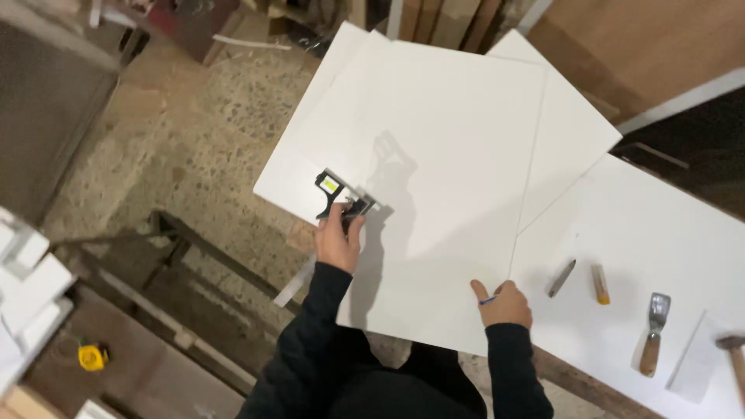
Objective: Measuring and marking dimensions on white wooden panels using a tape measure and a combination square.
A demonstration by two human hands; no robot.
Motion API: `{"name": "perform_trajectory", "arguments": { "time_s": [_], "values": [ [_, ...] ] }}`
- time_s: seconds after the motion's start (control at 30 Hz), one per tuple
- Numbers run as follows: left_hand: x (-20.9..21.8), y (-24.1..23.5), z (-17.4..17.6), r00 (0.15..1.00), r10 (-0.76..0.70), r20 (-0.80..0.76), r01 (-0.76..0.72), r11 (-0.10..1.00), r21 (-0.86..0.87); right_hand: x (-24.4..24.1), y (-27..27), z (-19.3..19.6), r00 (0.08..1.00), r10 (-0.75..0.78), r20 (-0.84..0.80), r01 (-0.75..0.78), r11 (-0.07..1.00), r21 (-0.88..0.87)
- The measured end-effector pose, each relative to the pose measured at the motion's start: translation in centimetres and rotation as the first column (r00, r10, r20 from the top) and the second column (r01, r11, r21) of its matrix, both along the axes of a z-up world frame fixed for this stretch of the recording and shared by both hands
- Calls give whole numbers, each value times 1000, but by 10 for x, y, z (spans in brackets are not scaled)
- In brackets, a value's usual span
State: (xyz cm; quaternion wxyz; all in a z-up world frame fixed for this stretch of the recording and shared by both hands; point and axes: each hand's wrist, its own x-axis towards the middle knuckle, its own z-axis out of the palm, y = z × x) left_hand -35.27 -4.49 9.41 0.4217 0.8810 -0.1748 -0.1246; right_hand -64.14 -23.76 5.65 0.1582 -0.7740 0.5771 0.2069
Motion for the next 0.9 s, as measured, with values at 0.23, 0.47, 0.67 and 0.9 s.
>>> {"name": "perform_trajectory", "arguments": {
  "time_s": [0.23, 0.47, 0.67, 0.9],
  "values": [
    [-175, 108, -17, 907, 418, -48, -401, 894, 200, -12, -25, 44, 685, 615, 391, -640, 764, -82],
    [-250, 123, -49, 763, 636, -118, -585, 757, 292, 18, -31, 48, 140, 775, 617, -920, 332, -209],
    [-260, 116, -58, 777, 628, -47, -565, 728, 388, 69, 1, 24, 255, 512, 820, -919, 393, 41],
    [-235, 122, -71, 771, 636, -5, -609, 741, 283, 133, 86, 14, 358, 174, 918, -924, 209, 321]
  ]
}}
